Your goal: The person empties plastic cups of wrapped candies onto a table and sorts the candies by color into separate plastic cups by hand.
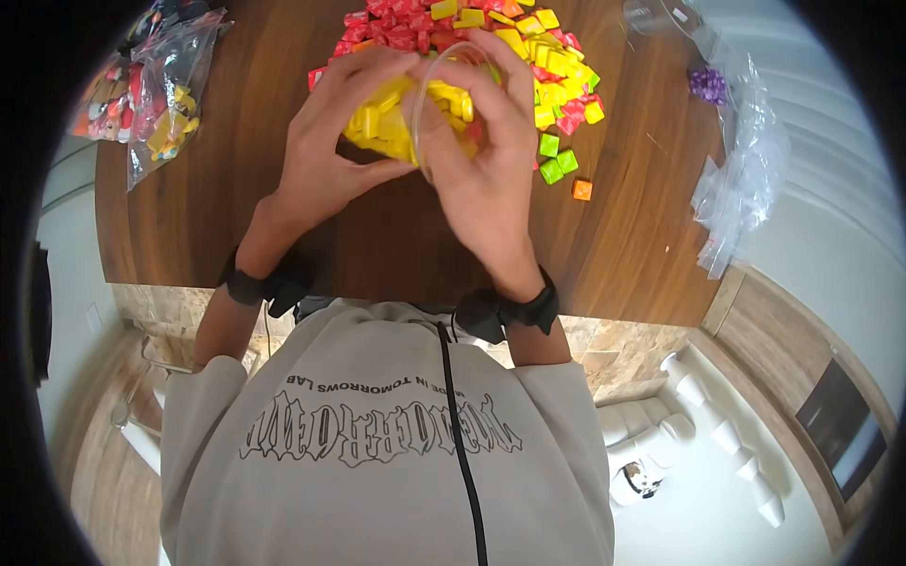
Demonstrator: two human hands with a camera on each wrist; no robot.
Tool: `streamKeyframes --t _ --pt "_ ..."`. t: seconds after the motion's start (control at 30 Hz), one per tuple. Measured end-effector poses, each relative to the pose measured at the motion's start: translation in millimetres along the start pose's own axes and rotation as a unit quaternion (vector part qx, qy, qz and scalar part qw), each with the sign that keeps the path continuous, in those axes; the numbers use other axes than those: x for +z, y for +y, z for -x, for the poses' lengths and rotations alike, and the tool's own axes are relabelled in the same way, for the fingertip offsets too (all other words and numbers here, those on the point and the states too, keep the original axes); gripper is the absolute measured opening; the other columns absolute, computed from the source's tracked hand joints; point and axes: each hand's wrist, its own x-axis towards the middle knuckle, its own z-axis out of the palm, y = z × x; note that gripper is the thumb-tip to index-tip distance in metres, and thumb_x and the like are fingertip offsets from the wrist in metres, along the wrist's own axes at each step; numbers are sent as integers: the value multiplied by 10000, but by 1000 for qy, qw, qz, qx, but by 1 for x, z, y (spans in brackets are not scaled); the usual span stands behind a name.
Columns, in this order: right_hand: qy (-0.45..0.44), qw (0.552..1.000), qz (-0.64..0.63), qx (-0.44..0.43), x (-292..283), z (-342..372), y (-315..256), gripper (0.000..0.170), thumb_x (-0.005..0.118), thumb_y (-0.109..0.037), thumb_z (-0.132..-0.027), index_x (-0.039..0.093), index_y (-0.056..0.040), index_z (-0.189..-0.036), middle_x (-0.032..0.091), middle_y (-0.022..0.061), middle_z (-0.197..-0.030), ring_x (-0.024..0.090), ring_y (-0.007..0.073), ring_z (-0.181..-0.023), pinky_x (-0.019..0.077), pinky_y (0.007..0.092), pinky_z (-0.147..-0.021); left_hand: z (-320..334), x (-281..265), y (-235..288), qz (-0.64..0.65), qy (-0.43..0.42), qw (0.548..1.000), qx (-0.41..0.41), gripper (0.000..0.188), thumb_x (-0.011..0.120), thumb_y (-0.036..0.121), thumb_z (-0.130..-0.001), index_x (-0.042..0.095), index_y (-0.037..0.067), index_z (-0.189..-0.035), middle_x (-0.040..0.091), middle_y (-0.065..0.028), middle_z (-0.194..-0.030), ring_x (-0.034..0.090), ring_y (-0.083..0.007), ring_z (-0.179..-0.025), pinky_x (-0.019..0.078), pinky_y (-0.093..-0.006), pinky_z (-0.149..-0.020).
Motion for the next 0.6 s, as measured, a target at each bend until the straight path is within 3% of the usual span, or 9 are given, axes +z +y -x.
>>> streamKeyframes --t 0.07,0.13,0.17,0.27,0.33,0.4,0.53,0.6 --pt "-39 999 -7 -16 -3 -11 8 275 712 19 -894 706 -36 -1164 550 142 -1347 561 242 -1246 461 356 -1052 -2 1 -6 0 -15 1000 -19 864 904 55 -714 499 41 -1477 593 -173 -1358 583 -320 -1288 476 -416 -1086" --pt "-69 984 -114 120 -5 -18 13 195 721 6 -915 689 -23 -1104 593 127 -1290 567 221 -1229 470 341 -1026 3 8 -17 282 37 953 -109 989 944 88 -645 463 75 -1509 596 -100 -1371 629 -244 -1231 510 -374 -1059" --pt "-100 982 -108 118 -8 -20 21 120 736 -19 -924 657 -10 -1014 616 109 -1229 570 197 -1214 475 324 -1003 5 4 -20 262 3 958 -118 1090 965 131 -659 354 57 -1559 611 -112 -1383 618 -238 -1261 480 -373 -1092" --pt "-98 980 -102 141 -4 -20 15 112 735 -21 -924 631 -17 -964 619 94 -1224 581 192 -1197 485 332 -988 7 3 -22 249 -15 959 -133 1081 969 127 -642 381 63 -1548 635 -110 -1360 622 -240 -1264 487 -371 -1085" --pt "-102 978 -95 153 -4 -19 12 113 725 -10 -911 646 -24 -991 619 100 -1245 594 205 -1191 493 349 -986 6 0 -19 257 -17 955 -147 1076 971 127 -635 392 66 -1541 655 -106 -1346 632 -244 -1259 491 -373 -1084" --pt "-99 986 -63 119 -3 -18 13 149 709 3 -891 705 -31 -1035 607 112 -1281 604 219 -1188 496 361 -996 7 -2 -19 240 -57 958 -143 1079 940 42 -693 322 28 -1576 568 -145 -1446 557 -230 -1328 465 -380 -1113" --pt "-111 991 -34 65 -3 -18 13 208 697 6 -880 758 -40 -1073 590 122 -1308 603 233 -1199 498 371 -1011 7 0 -16 237 -51 958 -156 1062 945 59 -692 347 23 -1569 581 -139 -1445 574 -220 -1310 482 -373 -1100" --pt "-128 990 -33 51 -2 -16 16 231 702 -1 -876 785 -64 -1082 580 119 -1330 600 247 -1209 504 387 -1014 6 0 -16 202 -22 971 -124 1011 959 113 -654 433 63 -1515 673 -115 -1350 678 -263 -1210 551 -367 -1013"
